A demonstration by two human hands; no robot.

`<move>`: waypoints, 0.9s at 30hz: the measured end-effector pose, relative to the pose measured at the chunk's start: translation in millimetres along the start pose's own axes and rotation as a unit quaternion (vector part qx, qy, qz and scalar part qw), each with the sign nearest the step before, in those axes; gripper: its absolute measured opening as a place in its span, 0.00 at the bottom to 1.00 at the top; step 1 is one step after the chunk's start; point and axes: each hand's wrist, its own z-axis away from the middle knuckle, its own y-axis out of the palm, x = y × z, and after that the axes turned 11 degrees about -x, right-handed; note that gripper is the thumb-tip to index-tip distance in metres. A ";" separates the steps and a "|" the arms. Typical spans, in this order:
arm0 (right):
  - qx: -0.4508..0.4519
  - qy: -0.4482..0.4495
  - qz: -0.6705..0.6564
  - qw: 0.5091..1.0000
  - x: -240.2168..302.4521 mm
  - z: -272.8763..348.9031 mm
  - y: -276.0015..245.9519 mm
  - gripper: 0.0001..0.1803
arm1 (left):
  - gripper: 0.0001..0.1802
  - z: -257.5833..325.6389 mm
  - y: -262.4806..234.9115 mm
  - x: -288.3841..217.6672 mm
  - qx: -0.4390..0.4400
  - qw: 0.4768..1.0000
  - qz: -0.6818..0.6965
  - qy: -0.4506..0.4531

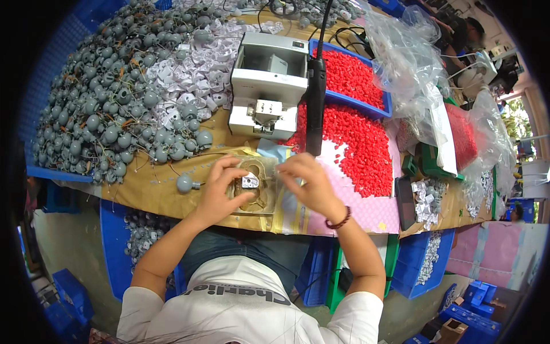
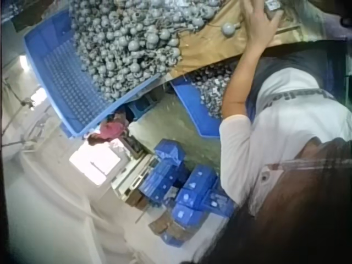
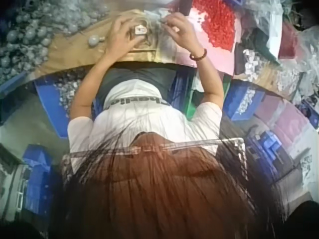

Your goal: Assembling small grey bulbous components by placing them in a fixture and using an electric screwdriver.

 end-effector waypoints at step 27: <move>-0.040 -0.149 0.118 0.981 7.4 21.1 66.4 0.22 | 0.24 -31.4 -97.6 -0.4 -0.096 0.975 0.149 -0.135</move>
